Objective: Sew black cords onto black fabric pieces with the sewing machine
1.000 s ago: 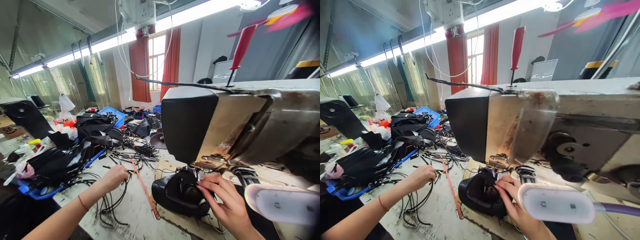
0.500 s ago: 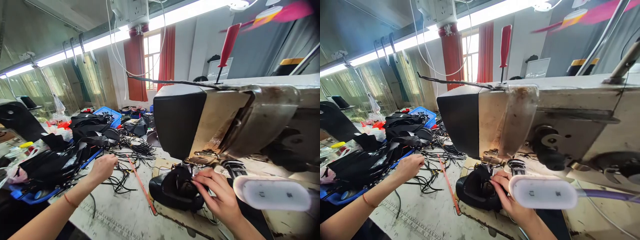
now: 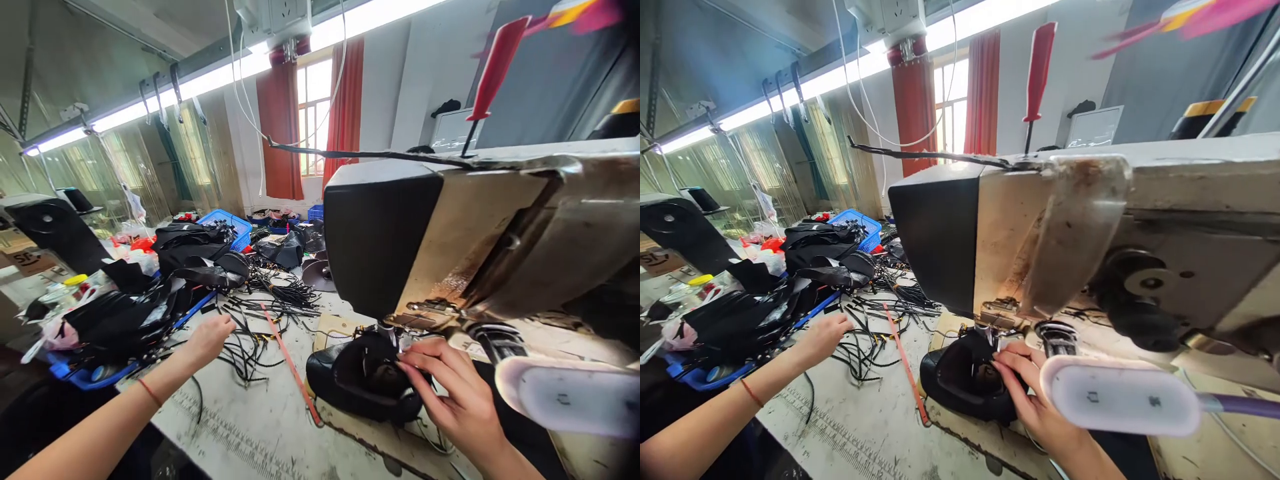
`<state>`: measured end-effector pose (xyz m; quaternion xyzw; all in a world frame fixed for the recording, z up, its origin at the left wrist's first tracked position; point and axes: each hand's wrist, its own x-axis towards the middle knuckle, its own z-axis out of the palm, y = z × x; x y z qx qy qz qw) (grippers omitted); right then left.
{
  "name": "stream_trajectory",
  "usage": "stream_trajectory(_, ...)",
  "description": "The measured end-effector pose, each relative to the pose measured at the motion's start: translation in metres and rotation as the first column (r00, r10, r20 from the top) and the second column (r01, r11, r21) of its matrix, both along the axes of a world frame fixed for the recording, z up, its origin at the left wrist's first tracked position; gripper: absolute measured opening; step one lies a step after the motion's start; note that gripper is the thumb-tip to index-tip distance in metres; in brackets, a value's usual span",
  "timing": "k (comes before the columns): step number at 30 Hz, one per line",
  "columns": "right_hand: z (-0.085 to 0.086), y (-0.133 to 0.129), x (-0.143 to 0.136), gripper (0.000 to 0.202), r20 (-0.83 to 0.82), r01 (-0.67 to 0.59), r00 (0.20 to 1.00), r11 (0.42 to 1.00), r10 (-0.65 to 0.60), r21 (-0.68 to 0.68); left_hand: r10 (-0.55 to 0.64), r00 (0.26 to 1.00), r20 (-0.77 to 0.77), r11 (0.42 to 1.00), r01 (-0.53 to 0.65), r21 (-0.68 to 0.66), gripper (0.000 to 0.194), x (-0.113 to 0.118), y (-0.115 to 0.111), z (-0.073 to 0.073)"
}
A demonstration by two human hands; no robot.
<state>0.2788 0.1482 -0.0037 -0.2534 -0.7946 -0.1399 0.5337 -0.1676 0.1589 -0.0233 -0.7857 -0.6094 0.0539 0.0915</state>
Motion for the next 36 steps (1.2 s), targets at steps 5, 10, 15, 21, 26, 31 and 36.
stream_trajectory(5,-0.005,0.001,0.001,0.01,-0.015,-0.016,1.0,0.999,0.016,-0.035,-0.345,0.933,0.098,0.919,0.357,-0.167,0.015,0.032,-0.006,-0.022)
stream_trajectory(10,-0.002,-0.002,-0.001,0.012,-0.031,-0.023,0.999,0.999,0.022,-0.023,-0.41,0.902,0.135,0.891,0.427,-0.153,0.024,0.031,-0.006,-0.03)
stream_trajectory(15,0.003,-0.003,-0.001,0.011,0.003,-0.009,1.0,1.0,0.009,-0.008,-0.349,0.922,0.17,0.922,0.37,-0.113,0.038,0.024,-0.013,-0.02)
stream_trajectory(21,0.001,-0.002,-0.001,0.009,-0.001,0.022,1.0,1.0,-0.022,0.002,-0.385,0.908,0.164,0.904,0.407,-0.13,0.014,0.035,-0.026,-0.025)
stream_trajectory(26,-0.002,-0.002,0.0,0.013,-0.005,0.019,1.0,0.999,-0.019,-0.029,-0.507,0.853,0.12,0.84,0.521,-0.151,0.018,0.049,-0.031,-0.027)
stream_trajectory(31,-0.003,-0.002,0.0,0.014,-0.01,-0.005,1.0,0.999,0.005,-0.042,-0.568,0.798,0.2,0.78,0.6,-0.176,0.021,0.06,-0.028,-0.019)
stream_trajectory(36,-0.008,-0.001,0.002,0.01,0.002,0.044,0.999,0.998,-0.044,-0.051,-0.486,0.806,0.339,0.84,0.538,-0.075,0.025,0.074,-0.025,0.016)
